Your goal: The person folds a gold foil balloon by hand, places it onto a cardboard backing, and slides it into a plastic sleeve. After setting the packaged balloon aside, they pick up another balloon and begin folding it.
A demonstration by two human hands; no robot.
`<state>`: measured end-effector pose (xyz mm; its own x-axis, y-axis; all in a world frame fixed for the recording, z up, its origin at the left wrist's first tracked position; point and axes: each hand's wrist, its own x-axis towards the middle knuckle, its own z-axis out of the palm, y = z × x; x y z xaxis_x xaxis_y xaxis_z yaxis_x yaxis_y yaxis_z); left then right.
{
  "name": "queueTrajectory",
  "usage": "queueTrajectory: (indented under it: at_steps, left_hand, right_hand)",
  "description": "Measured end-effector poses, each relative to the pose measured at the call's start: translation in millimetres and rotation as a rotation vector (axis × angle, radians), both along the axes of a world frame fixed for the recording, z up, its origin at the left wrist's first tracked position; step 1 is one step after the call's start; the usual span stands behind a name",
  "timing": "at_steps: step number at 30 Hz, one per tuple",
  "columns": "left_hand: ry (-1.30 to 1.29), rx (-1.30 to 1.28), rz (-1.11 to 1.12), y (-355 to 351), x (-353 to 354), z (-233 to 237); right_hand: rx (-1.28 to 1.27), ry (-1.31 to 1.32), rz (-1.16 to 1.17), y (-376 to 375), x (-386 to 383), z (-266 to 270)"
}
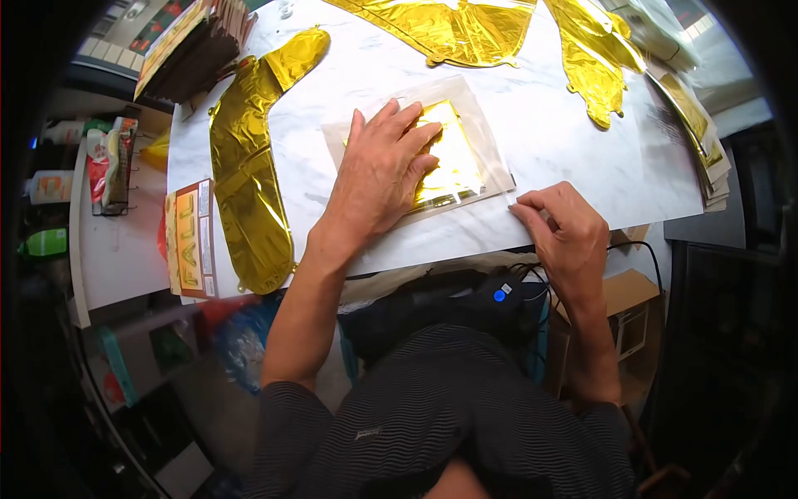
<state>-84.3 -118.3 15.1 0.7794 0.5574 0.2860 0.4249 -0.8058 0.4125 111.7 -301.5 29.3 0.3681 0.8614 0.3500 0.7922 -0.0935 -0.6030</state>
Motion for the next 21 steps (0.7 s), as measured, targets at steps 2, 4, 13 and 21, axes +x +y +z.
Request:
queueTrajectory:
  at_steps: [2, 4, 13, 21]
  left_hand:
    - [-0.009, -0.004, -0.003, 0, 0, 0]
    - [-0.008, -0.004, -0.005, 0, 0, 0]
    - [0.010, -0.002, -0.006, 0, -1, 3]
    - [0.075, 0.151, -0.158, -20, 5, 23]
  right_hand:
    - [0.019, -0.057, -0.008, 8, -2, -2]
    - [0.020, -0.078, -0.005, 14, -1, -4]
    - [0.012, -0.064, -0.036, 21, -6, -8]
    - [0.018, -0.103, 0.109, 2, 6, 2]
